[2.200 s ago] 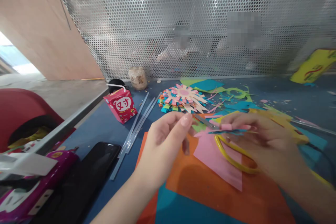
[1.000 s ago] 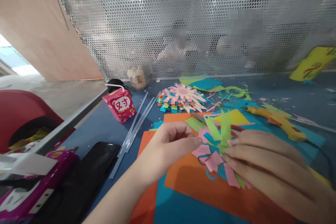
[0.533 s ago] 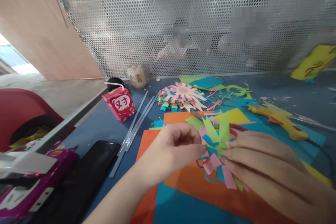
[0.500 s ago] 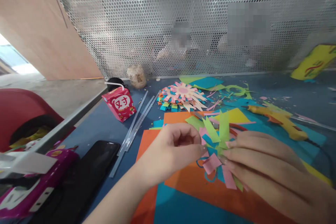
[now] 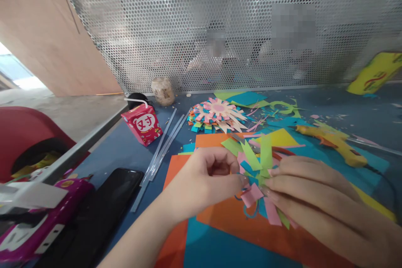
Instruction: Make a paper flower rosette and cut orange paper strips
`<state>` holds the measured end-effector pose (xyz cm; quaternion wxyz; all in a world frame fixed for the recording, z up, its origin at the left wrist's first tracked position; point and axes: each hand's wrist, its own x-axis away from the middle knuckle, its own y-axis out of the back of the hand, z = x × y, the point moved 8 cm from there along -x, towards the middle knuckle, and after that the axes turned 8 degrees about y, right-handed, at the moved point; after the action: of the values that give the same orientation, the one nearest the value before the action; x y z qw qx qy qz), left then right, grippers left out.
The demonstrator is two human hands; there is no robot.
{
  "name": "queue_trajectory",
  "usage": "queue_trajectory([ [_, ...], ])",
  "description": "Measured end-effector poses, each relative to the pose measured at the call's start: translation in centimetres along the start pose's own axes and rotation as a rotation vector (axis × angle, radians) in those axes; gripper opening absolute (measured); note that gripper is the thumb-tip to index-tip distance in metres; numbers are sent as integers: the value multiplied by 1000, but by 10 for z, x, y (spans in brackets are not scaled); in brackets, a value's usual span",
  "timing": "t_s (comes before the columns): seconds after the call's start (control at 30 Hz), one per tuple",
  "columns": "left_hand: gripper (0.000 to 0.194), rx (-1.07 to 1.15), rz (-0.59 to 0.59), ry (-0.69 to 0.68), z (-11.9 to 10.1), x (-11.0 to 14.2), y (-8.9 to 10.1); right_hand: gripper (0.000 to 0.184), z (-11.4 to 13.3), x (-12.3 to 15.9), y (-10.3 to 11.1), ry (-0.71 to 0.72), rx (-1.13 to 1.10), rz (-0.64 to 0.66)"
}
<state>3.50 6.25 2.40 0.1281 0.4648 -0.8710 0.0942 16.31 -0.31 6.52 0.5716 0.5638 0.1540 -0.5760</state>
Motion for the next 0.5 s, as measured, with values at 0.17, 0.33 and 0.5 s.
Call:
queue_trajectory([
  [0.17,29,-6,-48,-52,-6,2,7,17,4,-18,-7,211,12,165],
  [0.33,30,42,-240,-153,-11,4,29,14,-50,-17,-15,-326,-245,-16],
  [0.5,14,32,-293,-302,-23,8,31,15,-80,7,-44,-750,-709,-104],
])
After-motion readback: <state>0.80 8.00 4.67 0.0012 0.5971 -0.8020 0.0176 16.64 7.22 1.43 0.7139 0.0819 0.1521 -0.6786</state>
